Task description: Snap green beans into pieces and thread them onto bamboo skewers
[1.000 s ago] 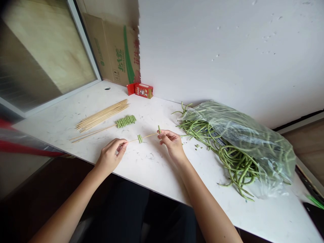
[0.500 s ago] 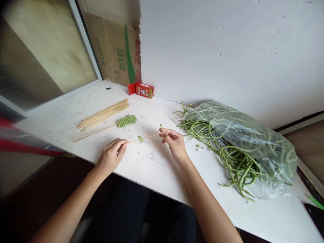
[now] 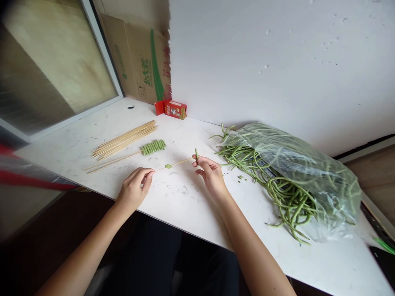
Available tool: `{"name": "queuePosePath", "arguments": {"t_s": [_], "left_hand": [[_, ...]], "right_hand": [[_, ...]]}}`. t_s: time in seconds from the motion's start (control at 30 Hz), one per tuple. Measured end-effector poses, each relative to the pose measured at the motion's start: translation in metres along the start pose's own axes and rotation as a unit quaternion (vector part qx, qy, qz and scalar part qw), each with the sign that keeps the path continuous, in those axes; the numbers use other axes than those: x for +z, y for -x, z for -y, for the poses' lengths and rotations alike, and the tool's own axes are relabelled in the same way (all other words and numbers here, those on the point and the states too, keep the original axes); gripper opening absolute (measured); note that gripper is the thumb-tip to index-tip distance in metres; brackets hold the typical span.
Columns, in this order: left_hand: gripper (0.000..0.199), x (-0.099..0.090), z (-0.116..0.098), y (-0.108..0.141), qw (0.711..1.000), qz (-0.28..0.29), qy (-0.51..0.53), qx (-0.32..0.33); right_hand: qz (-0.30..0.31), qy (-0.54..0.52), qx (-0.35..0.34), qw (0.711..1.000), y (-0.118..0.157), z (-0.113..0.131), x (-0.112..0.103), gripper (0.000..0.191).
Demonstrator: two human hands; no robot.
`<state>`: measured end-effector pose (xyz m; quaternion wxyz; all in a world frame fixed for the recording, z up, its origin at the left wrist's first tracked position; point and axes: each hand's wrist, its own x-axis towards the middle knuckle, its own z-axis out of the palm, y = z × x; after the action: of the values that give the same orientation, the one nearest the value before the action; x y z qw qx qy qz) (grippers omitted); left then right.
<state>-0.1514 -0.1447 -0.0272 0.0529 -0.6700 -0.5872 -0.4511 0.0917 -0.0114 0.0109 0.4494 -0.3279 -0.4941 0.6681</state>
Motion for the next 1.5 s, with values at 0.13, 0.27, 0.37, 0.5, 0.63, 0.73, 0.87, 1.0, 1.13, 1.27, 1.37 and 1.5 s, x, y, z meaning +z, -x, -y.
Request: {"name": "queuePosePath", "arguments": {"t_s": [0.13,0.27,0.37,0.5,0.63,0.73,0.87,1.0,1.13,1.27,1.37,1.5], "left_hand": [[0.01,0.0004,0.0002,0.0007,1.0,0.003,-0.004,0.0],[0.011,0.0007,0.0003,0.0011,1.0,0.004,-0.005,-0.002],[0.011,0.0009,0.0003,0.0011,1.0,0.005,-0.003,-0.001],[0.01,0.0005,-0.0002,0.0008,1.0,0.009,-0.002,-0.002],[0.011,0.0002,-0.0008,0.0007,1.0,0.013,-0.005,-0.005],[0.012,0.0002,-0.001,0.0009,1.0,0.014,-0.003,-0.007],[0.013,0.0001,-0.0012,0.0007,1.0,0.018,0.002,-0.011],[0.013,-0.0001,-0.0012,-0.0003,1.0,0.018,0.005,-0.009],[0.014,0.0007,-0.0006,-0.0005,1.0,0.013,0.008,-0.011],[0.013,0.0015,-0.0002,-0.0004,1.0,0.011,0.005,-0.009],[0.012,0.0016,-0.0003,-0.0004,1.0,0.011,0.001,-0.007],[0.012,0.0018,-0.0002,-0.0002,1.0,0.016,0.0,-0.009]], "right_hand": [[0.008,-0.005,0.006,1.0,0.0014,0.002,0.0015,0.02],[0.015,0.005,0.012,1.0,0.0018,0.0023,0.0016,0.023],[0.014,0.007,0.014,1.0,0.0019,0.0022,0.0016,0.024],[0.014,0.011,0.015,1.0,0.0022,0.0026,0.0021,0.025],[0.017,0.002,0.015,1.0,0.0026,0.0031,0.0024,0.024],[0.017,0.007,0.016,1.0,0.0027,0.0036,0.0027,0.025],[0.011,0.035,0.018,0.999,0.0028,0.0041,0.0031,0.028],[0.009,0.04,0.016,0.999,0.0028,0.0043,0.0034,0.03],[0.011,0.027,0.016,0.999,0.0027,0.0044,0.0038,0.029],[0.011,0.03,0.02,0.999,0.0025,0.0044,0.0042,0.03],[0.011,0.032,0.02,0.999,0.0025,0.004,0.0041,0.03],[0.013,0.035,0.018,0.999,0.0023,0.0031,0.0033,0.03]]}}
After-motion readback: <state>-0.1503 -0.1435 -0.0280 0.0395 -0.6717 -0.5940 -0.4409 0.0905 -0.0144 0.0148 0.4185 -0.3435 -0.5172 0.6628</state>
